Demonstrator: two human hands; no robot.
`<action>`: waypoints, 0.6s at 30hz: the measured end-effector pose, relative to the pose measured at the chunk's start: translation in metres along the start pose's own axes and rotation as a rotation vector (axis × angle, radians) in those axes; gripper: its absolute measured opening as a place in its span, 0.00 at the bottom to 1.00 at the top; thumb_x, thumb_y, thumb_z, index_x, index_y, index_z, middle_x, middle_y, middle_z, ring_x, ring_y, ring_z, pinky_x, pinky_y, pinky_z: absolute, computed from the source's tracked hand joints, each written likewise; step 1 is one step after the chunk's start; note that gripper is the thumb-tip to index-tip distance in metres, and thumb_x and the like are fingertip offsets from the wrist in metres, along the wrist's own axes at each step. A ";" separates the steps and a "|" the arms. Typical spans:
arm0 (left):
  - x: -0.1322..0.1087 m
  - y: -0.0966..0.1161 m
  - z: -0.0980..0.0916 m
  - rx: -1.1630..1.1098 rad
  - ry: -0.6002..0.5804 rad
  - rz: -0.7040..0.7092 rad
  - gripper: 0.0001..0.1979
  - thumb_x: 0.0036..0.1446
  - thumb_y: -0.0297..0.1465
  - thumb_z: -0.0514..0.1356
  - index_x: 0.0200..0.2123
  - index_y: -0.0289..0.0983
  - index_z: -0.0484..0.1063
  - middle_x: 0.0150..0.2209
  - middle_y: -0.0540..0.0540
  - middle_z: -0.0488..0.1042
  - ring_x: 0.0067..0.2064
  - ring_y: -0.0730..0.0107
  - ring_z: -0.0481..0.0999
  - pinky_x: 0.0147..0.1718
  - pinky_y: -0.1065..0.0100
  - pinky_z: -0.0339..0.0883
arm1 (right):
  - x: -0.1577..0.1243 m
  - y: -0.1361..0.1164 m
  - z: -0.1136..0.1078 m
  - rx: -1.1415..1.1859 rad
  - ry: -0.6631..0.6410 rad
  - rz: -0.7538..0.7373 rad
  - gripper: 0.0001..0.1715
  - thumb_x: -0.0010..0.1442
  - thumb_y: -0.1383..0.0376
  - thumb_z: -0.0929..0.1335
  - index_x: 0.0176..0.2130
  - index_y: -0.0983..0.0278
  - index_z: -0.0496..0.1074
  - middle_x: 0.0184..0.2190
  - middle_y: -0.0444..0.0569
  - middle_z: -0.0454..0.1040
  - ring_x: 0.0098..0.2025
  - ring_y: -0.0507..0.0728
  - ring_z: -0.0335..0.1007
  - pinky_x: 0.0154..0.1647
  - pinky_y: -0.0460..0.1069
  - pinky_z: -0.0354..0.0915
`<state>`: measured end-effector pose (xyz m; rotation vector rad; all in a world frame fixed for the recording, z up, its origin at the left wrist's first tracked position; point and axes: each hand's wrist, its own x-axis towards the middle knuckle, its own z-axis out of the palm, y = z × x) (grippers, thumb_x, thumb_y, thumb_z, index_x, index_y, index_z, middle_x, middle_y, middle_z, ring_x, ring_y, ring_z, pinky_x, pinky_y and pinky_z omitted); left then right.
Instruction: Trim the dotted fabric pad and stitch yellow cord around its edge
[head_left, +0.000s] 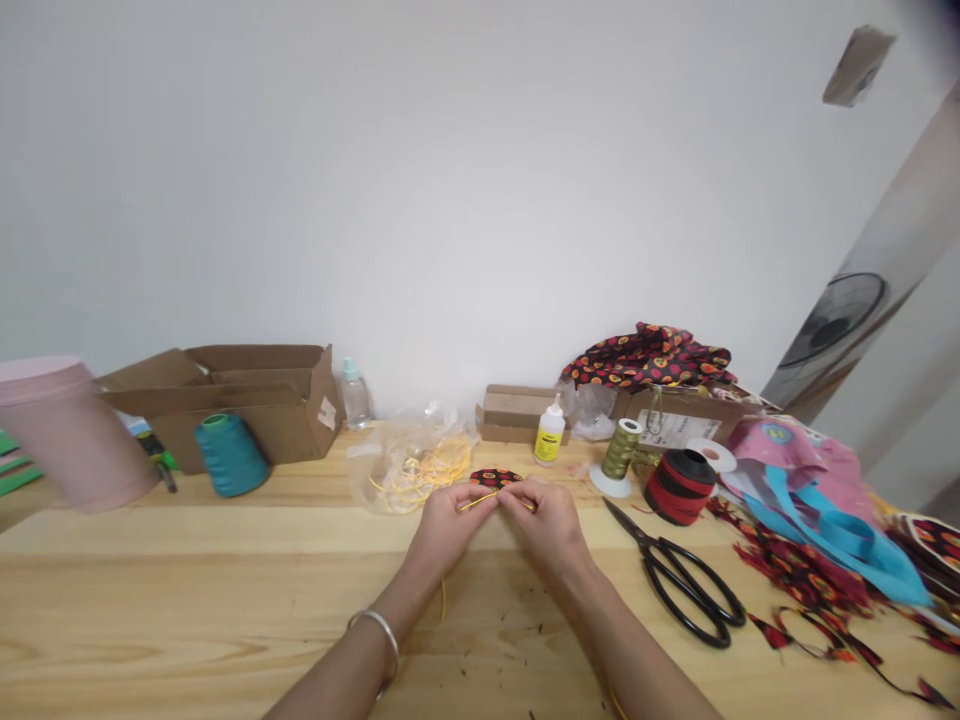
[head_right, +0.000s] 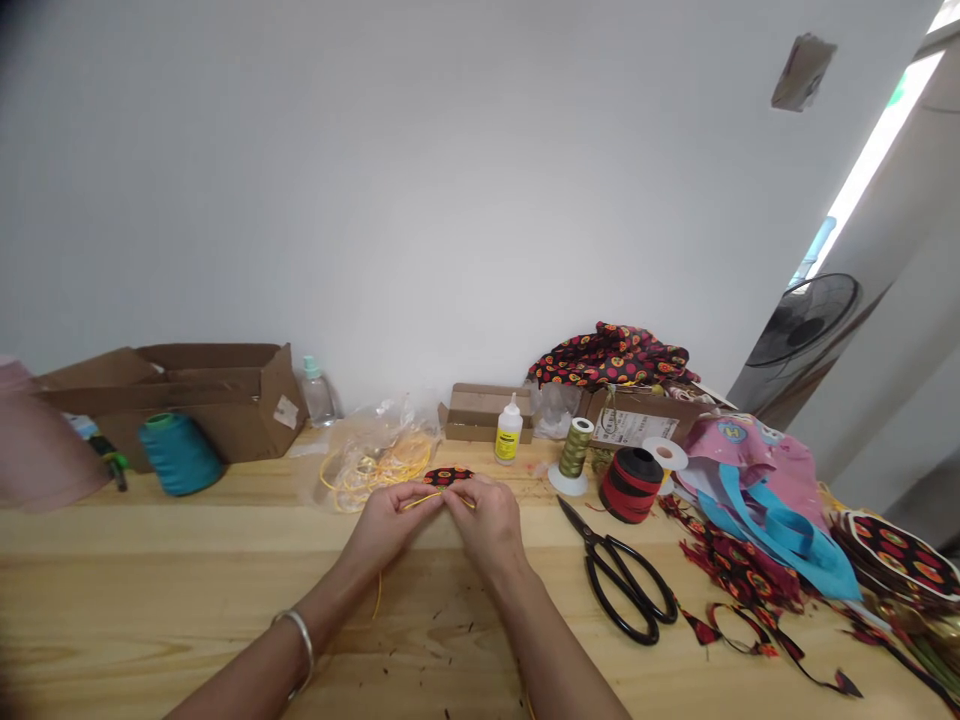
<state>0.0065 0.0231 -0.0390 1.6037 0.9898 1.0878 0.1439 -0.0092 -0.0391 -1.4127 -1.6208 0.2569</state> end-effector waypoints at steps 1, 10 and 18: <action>0.000 0.000 -0.001 0.048 -0.002 0.030 0.09 0.43 0.34 0.60 0.27 0.36 0.76 0.28 0.45 0.77 0.33 0.63 0.73 0.34 0.68 0.63 | 0.000 0.000 0.000 -0.015 -0.007 -0.004 0.09 0.51 0.64 0.64 0.27 0.62 0.75 0.24 0.47 0.73 0.26 0.53 0.67 0.26 0.45 0.58; -0.006 0.002 -0.003 0.240 -0.130 0.113 0.13 0.49 0.36 0.54 0.27 0.37 0.77 0.19 0.51 0.73 0.23 0.69 0.68 0.21 0.74 0.56 | -0.001 -0.005 -0.006 -0.071 -0.068 -0.046 0.09 0.52 0.65 0.64 0.27 0.62 0.73 0.25 0.46 0.72 0.28 0.52 0.65 0.26 0.44 0.56; -0.006 0.001 0.000 0.141 -0.184 0.109 0.12 0.49 0.33 0.54 0.29 0.34 0.76 0.24 0.49 0.75 0.27 0.70 0.69 0.25 0.74 0.58 | 0.002 0.008 0.006 0.191 -0.117 0.172 0.14 0.51 0.60 0.63 0.25 0.67 0.72 0.20 0.45 0.71 0.22 0.51 0.63 0.22 0.43 0.57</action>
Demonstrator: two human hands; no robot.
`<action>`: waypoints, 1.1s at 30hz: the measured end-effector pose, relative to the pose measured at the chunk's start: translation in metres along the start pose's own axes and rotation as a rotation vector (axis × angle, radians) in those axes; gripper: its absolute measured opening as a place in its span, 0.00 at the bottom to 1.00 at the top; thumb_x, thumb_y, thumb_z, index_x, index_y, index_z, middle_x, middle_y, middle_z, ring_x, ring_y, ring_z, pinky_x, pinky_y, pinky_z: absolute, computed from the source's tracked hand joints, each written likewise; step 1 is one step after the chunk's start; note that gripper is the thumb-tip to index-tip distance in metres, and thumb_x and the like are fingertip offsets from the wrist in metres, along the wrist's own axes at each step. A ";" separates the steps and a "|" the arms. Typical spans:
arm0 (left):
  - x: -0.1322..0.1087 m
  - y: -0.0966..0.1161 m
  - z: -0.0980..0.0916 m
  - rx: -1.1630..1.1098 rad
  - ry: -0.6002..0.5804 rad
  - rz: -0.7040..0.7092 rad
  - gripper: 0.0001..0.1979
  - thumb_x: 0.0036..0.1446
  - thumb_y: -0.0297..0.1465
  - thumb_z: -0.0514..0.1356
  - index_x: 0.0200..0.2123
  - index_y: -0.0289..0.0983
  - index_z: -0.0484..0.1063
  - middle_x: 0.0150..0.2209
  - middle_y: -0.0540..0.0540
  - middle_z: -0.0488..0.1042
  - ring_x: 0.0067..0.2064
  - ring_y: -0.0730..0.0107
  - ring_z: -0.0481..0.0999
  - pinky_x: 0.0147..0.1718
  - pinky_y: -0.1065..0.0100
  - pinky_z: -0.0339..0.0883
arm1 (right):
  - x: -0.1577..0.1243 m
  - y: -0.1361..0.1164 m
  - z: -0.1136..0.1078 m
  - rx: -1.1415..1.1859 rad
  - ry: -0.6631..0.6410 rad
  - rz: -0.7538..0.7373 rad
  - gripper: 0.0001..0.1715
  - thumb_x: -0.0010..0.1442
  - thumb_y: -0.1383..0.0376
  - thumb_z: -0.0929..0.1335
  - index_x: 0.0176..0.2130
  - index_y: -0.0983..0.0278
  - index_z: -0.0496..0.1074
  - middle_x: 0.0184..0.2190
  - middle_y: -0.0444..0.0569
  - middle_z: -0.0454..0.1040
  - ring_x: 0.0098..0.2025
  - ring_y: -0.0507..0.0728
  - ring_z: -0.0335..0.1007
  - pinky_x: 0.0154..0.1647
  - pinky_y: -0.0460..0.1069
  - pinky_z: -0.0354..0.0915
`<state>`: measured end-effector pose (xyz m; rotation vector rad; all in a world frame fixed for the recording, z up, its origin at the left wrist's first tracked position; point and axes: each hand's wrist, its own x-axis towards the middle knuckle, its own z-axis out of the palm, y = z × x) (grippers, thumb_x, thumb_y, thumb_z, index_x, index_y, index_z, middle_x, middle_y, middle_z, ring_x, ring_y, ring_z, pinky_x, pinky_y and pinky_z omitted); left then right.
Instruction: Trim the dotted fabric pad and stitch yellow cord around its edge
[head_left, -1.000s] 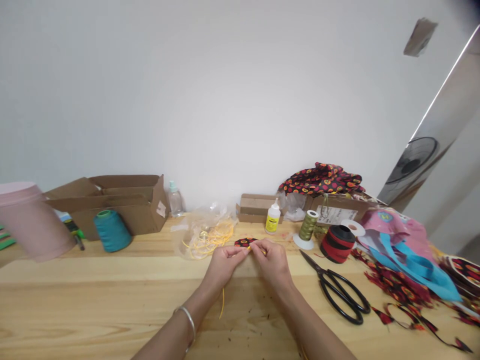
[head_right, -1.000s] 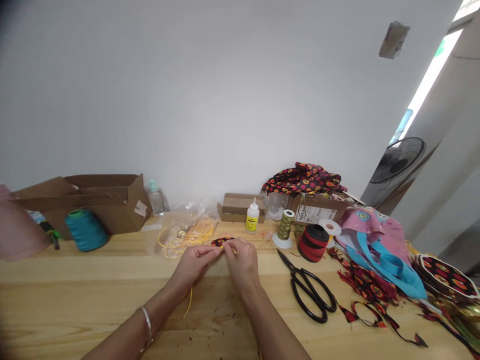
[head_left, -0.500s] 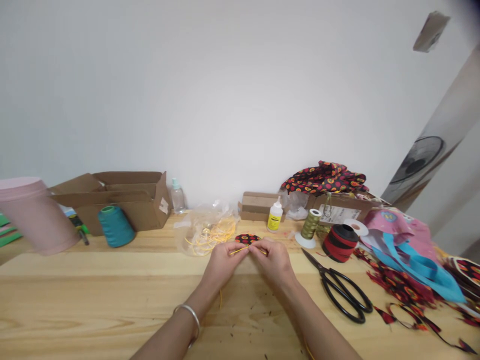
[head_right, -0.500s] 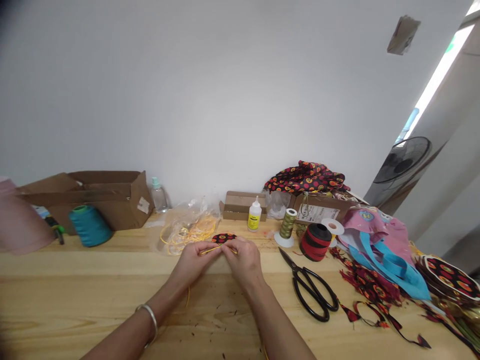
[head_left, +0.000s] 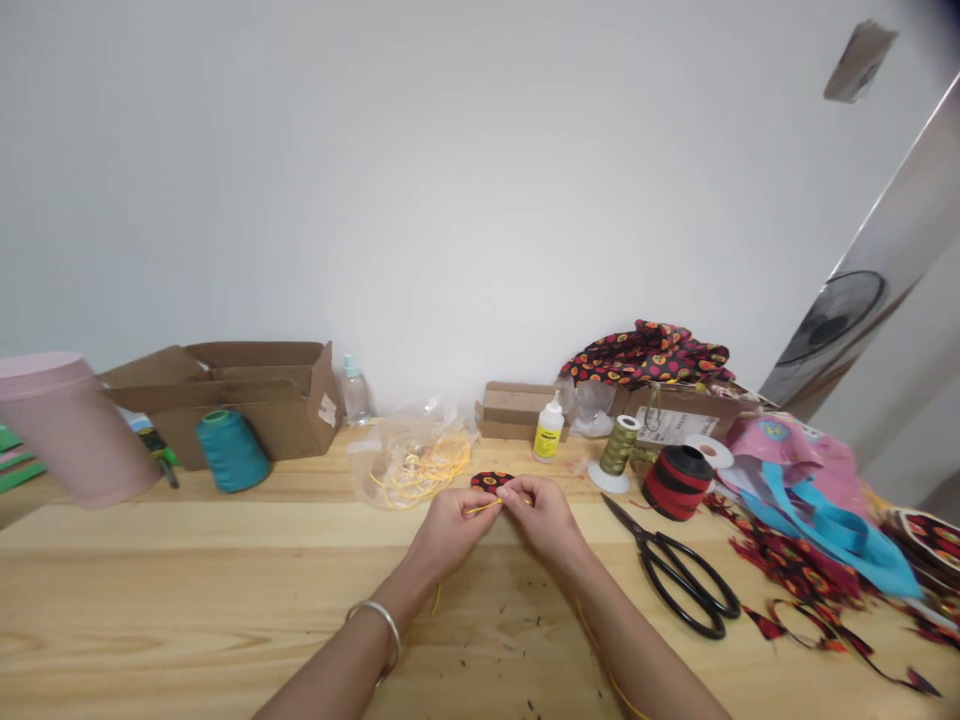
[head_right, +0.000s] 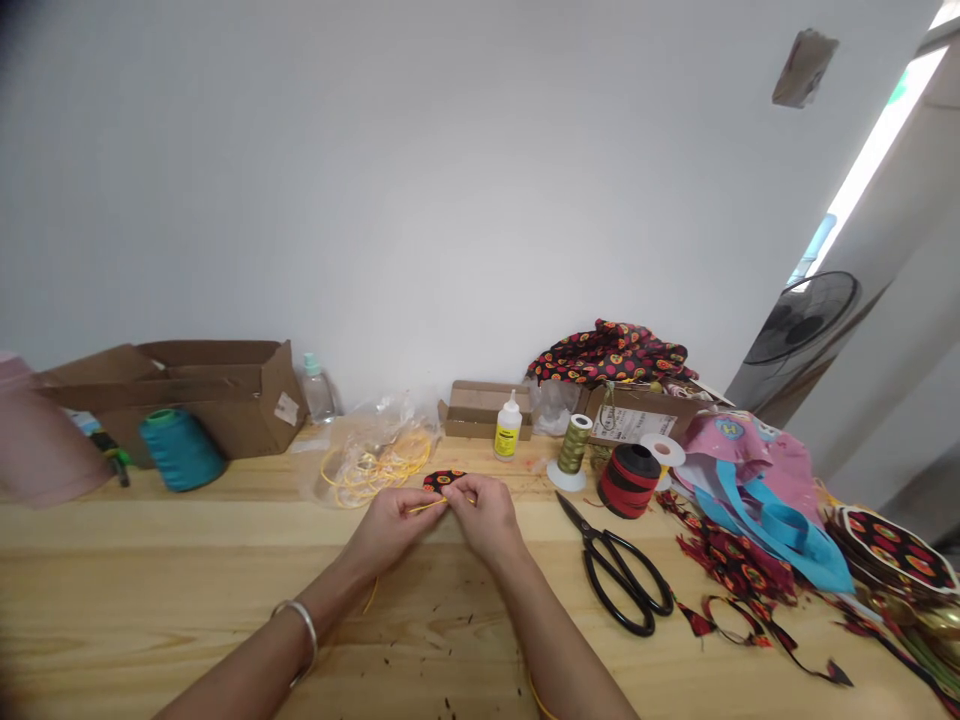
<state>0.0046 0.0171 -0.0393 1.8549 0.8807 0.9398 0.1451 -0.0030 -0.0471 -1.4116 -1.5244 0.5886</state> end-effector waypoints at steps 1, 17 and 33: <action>0.000 0.000 0.000 -0.037 0.000 -0.020 0.12 0.48 0.33 0.55 0.30 0.34 0.76 0.26 0.48 0.76 0.28 0.69 0.70 0.26 0.74 0.60 | 0.000 0.000 0.000 0.027 -0.011 0.012 0.14 0.51 0.60 0.63 0.25 0.68 0.72 0.20 0.45 0.71 0.22 0.51 0.63 0.22 0.43 0.57; 0.003 -0.002 0.001 -0.102 0.014 -0.093 0.12 0.47 0.35 0.56 0.28 0.34 0.77 0.25 0.48 0.77 0.29 0.67 0.71 0.28 0.72 0.61 | 0.000 -0.001 -0.001 -0.012 0.011 -0.027 0.15 0.53 0.61 0.62 0.24 0.67 0.72 0.23 0.47 0.73 0.27 0.53 0.66 0.28 0.45 0.60; 0.003 -0.007 0.001 -0.236 -0.035 -0.211 0.12 0.45 0.36 0.57 0.23 0.33 0.74 0.19 0.52 0.72 0.22 0.74 0.66 0.22 0.75 0.56 | -0.001 -0.002 -0.004 -0.216 -0.007 -0.034 0.13 0.51 0.60 0.64 0.25 0.63 0.74 0.20 0.44 0.72 0.22 0.50 0.63 0.21 0.43 0.54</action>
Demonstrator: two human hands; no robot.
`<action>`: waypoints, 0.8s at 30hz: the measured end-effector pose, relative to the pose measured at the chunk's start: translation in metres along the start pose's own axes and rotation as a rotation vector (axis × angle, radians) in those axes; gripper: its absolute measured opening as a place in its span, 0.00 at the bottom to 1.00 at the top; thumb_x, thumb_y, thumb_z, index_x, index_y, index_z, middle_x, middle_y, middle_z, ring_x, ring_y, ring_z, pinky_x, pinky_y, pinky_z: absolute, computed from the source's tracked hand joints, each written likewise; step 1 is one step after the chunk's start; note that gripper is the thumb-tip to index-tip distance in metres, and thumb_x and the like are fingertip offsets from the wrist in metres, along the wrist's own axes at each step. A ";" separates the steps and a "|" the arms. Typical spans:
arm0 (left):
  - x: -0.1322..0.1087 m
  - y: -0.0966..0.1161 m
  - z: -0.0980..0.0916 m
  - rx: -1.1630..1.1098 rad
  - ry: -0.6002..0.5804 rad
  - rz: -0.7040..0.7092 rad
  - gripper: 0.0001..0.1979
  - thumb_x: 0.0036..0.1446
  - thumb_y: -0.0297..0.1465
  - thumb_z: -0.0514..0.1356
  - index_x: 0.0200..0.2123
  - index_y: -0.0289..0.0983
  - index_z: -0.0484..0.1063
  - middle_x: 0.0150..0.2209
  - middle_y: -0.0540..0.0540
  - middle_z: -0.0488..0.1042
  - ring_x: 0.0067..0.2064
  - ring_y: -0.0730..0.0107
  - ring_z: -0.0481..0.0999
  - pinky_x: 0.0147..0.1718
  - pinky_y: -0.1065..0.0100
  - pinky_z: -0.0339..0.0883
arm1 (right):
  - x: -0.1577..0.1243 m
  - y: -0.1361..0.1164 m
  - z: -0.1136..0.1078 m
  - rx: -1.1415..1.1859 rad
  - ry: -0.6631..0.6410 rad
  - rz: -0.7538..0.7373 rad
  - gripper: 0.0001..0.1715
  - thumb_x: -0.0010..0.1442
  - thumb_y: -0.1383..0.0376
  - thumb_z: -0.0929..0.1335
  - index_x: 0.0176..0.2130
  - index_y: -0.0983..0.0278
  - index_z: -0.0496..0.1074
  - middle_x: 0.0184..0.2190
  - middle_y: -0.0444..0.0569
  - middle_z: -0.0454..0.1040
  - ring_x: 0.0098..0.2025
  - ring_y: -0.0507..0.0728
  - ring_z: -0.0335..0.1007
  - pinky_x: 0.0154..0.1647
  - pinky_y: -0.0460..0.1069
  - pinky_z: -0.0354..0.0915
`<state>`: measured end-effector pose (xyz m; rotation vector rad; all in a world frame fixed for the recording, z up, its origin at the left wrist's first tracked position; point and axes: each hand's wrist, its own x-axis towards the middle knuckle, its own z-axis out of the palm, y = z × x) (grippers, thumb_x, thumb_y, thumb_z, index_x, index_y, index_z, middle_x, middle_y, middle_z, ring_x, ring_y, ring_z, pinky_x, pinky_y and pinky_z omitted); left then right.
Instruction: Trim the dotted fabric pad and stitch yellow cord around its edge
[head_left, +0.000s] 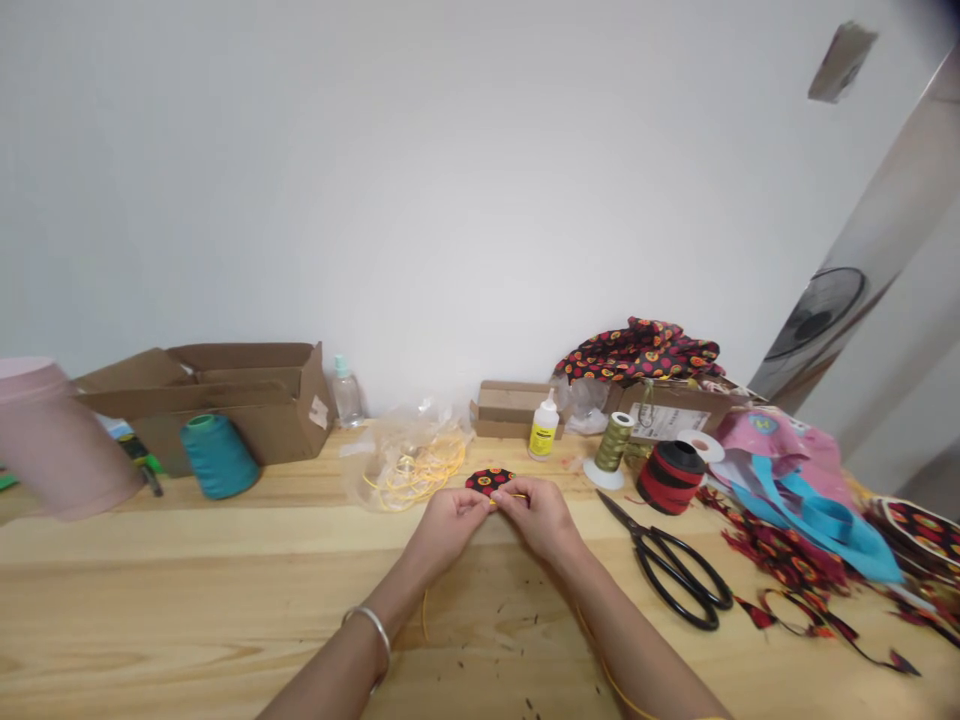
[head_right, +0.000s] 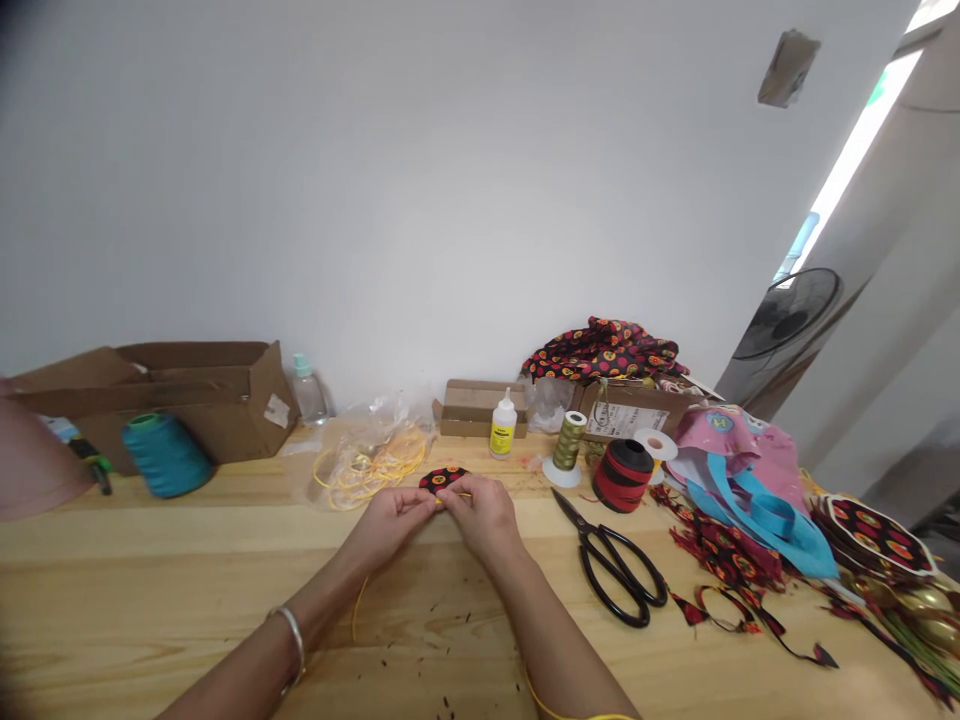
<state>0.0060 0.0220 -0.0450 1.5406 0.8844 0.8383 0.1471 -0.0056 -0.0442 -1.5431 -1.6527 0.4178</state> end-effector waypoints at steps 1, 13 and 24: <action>0.000 0.000 0.000 0.020 -0.013 0.004 0.12 0.46 0.36 0.57 0.24 0.33 0.74 0.19 0.51 0.72 0.22 0.74 0.66 0.22 0.74 0.56 | 0.000 0.000 -0.001 -0.021 0.001 0.004 0.13 0.51 0.60 0.64 0.24 0.63 0.74 0.19 0.44 0.72 0.21 0.50 0.62 0.20 0.42 0.53; -0.004 0.003 0.002 0.093 -0.085 0.024 0.13 0.47 0.35 0.55 0.27 0.34 0.76 0.21 0.50 0.75 0.24 0.70 0.68 0.22 0.73 0.58 | 0.001 0.002 -0.003 -0.082 0.003 -0.011 0.17 0.51 0.58 0.63 0.21 0.64 0.74 0.15 0.42 0.66 0.20 0.49 0.58 0.18 0.42 0.49; -0.001 0.002 -0.002 -0.033 -0.098 0.002 0.14 0.47 0.36 0.56 0.29 0.31 0.75 0.20 0.49 0.74 0.23 0.72 0.68 0.23 0.73 0.58 | -0.001 0.005 -0.005 -0.032 -0.049 -0.109 0.15 0.51 0.57 0.64 0.28 0.63 0.75 0.16 0.41 0.64 0.20 0.49 0.57 0.20 0.42 0.51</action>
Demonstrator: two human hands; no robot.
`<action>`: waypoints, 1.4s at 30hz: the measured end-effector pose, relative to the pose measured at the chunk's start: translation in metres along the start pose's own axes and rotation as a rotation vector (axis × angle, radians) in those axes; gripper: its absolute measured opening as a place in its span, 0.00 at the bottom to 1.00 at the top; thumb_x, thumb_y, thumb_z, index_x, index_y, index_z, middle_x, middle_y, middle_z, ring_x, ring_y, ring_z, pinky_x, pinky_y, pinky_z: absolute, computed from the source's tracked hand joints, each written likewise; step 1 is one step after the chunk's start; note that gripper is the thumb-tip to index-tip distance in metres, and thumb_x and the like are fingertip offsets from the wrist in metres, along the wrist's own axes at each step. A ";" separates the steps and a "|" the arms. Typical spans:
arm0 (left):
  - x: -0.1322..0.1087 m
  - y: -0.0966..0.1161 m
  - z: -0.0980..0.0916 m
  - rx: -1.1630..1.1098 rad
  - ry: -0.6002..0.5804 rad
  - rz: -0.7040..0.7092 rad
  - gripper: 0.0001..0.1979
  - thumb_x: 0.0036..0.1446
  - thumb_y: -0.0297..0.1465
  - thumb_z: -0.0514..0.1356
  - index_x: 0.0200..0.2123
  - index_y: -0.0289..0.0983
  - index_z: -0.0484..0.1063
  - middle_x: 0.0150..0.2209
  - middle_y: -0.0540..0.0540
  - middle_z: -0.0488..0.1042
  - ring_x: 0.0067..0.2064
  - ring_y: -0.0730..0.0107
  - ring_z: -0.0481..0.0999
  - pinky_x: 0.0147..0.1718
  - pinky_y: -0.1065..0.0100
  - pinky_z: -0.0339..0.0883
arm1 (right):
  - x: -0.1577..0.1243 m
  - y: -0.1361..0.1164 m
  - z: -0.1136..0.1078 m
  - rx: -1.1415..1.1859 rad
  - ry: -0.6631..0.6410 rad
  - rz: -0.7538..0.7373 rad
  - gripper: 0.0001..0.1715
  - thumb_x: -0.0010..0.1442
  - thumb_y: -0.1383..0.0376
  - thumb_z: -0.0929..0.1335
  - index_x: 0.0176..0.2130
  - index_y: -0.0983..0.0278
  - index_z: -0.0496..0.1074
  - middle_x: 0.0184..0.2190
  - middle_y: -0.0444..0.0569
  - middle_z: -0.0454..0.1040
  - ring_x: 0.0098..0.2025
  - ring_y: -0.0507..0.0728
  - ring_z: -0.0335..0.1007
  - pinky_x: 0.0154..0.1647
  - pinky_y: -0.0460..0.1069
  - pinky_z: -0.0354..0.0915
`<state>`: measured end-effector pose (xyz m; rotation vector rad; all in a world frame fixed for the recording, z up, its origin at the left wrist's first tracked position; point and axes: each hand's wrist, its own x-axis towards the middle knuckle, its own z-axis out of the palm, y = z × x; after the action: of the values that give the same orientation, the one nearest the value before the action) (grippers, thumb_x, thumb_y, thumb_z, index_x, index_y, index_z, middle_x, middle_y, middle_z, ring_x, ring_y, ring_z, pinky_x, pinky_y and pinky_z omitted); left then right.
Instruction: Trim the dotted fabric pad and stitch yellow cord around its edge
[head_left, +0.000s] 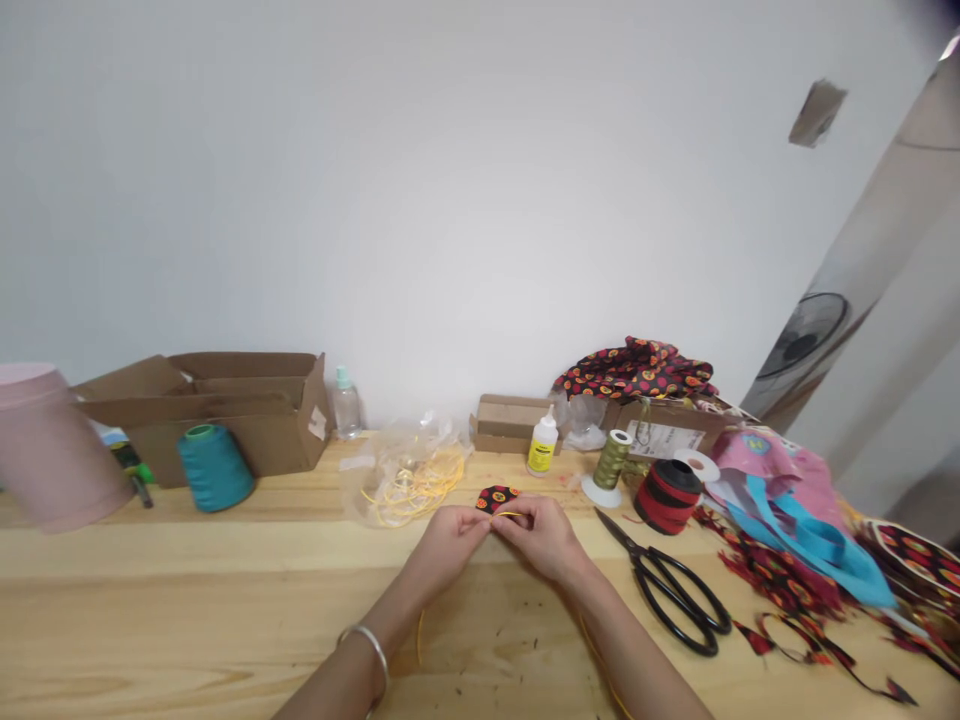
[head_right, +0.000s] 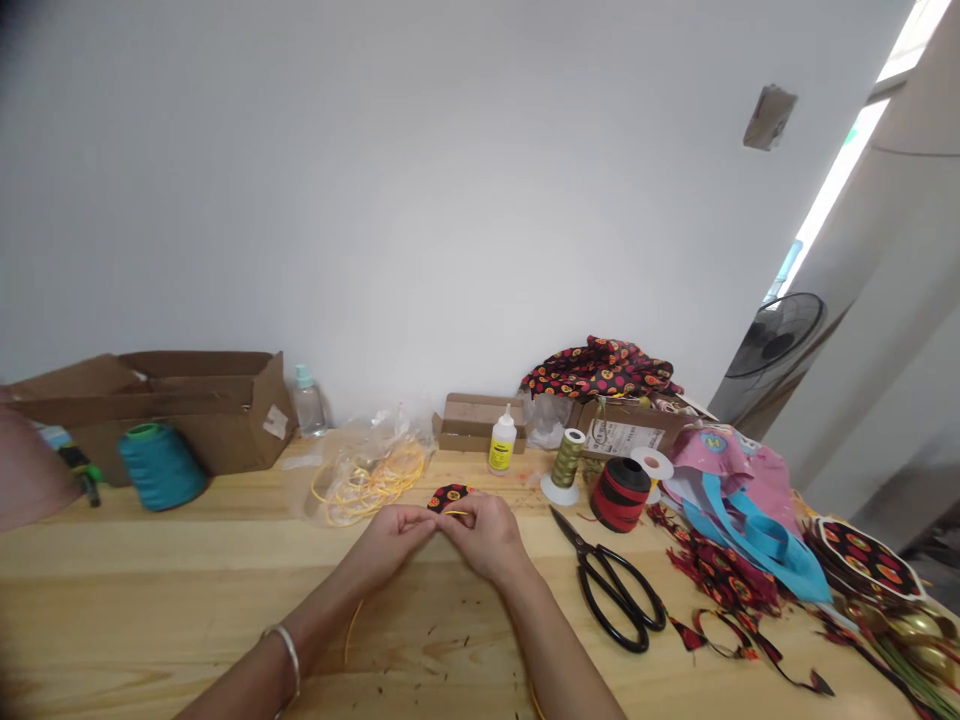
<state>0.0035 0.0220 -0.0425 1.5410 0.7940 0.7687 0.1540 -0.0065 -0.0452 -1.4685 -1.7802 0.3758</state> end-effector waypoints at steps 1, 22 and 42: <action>0.000 0.000 0.000 0.022 0.009 0.007 0.14 0.47 0.36 0.56 0.27 0.31 0.75 0.19 0.50 0.73 0.23 0.72 0.67 0.23 0.73 0.58 | 0.000 0.000 0.000 0.001 -0.002 -0.010 0.14 0.51 0.58 0.64 0.27 0.63 0.75 0.17 0.41 0.65 0.21 0.49 0.57 0.20 0.42 0.51; 0.000 0.001 0.001 0.036 0.051 0.009 0.15 0.46 0.37 0.57 0.30 0.32 0.76 0.22 0.49 0.75 0.26 0.69 0.70 0.23 0.73 0.59 | 0.003 0.004 -0.004 0.056 0.031 0.023 0.12 0.51 0.61 0.64 0.27 0.65 0.74 0.20 0.43 0.70 0.21 0.49 0.61 0.20 0.42 0.53; 0.001 0.001 0.004 0.367 0.062 0.149 0.16 0.52 0.36 0.51 0.31 0.36 0.76 0.24 0.52 0.75 0.29 0.65 0.70 0.27 0.72 0.59 | 0.004 -0.005 0.003 -0.004 0.149 0.075 0.09 0.50 0.63 0.65 0.25 0.61 0.75 0.21 0.44 0.72 0.24 0.51 0.64 0.23 0.43 0.55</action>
<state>0.0070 0.0205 -0.0414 1.9293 0.9103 0.8143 0.1483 -0.0033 -0.0427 -1.5289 -1.6127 0.2930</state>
